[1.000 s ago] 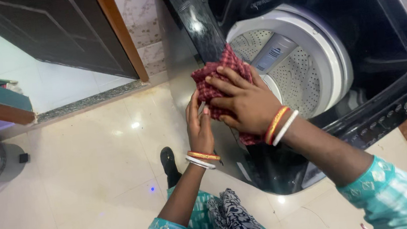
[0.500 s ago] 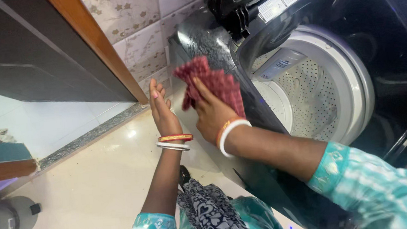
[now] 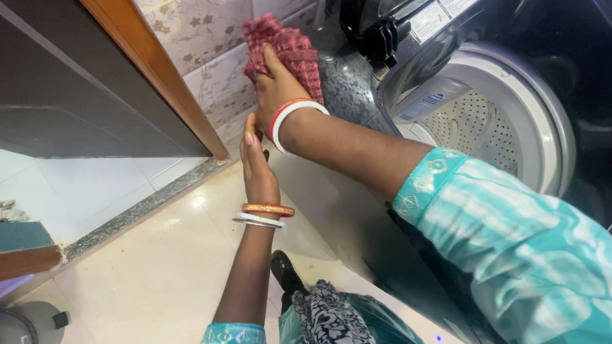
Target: The person wipes the exterior lid and control panel of a washing machine with a cloth, then opens the lid and wipes around the inner rim and top of the wash tub.
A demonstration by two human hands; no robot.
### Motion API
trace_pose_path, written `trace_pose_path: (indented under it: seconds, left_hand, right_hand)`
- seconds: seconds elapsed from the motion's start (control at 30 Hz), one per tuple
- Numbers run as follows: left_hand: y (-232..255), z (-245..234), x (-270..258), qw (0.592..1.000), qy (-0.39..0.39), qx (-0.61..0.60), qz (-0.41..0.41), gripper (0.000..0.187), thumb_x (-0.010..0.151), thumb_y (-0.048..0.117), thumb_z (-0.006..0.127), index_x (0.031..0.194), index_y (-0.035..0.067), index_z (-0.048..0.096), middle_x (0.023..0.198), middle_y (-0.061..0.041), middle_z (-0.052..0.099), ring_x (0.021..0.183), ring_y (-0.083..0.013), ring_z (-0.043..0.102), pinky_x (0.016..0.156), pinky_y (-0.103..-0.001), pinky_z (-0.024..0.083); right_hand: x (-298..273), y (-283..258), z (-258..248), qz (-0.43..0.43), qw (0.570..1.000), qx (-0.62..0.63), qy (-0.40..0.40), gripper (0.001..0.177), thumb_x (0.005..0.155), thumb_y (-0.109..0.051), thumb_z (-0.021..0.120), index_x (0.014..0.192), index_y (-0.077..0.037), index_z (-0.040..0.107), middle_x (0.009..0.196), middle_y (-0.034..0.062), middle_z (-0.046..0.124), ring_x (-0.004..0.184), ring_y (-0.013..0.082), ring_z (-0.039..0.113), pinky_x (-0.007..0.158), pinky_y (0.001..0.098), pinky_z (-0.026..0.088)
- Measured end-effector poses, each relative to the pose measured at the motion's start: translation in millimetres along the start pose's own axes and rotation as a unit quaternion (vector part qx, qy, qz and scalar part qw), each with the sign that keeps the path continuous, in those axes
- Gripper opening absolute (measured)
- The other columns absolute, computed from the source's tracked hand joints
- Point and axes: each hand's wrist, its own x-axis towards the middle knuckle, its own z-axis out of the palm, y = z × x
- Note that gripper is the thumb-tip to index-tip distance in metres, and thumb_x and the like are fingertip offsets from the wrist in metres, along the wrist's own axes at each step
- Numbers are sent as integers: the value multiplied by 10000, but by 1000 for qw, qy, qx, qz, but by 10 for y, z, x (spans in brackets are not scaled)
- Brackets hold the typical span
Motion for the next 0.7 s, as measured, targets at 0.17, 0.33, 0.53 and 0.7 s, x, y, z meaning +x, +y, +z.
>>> trace_pose_path:
  seconds: [0.17,0.33,0.53,0.7]
  left_hand:
    - [17,-46,168,995,62,31,-66,771,1021,613,251,1589,108,384,1582,-161,445,1486,-297,405,1192,-441,293]
    - [165,144,-369,998,-13,57,-26,698,1074,538,269,1586,72,356,1618,-163,387,1527,-288,350,1240,-405,228]
    - [217,676,-1699,983,-92,153,35,599,1115,428,270,1582,64,359,1619,-166,359,1541,-298,309,1261,-408,218]
    - [42,958,-2779,984,-85,152,20,595,1105,422,291,1582,73,355,1628,-159,336,1549,-300,280,1256,-414,198]
  right_hand:
    - [-519,-682,479,-96,991,-22,-88,358,982,-334,576,1194,-122,772,1248,138,732,1323,378,536,1203,584,132]
    - [-1813,-1425,1312,-204,954,48,-214,353,966,-331,621,1146,-80,793,1213,144,732,1304,393,537,1170,556,232]
    - [-3743,-1983,1696,-257,934,115,-218,306,958,-242,604,1061,-39,809,1211,184,714,1360,432,452,1217,552,181]
    - [-4696,-1604,2020,-236,941,241,34,267,869,-219,619,1052,-143,799,1342,51,663,1400,306,452,1222,525,215]
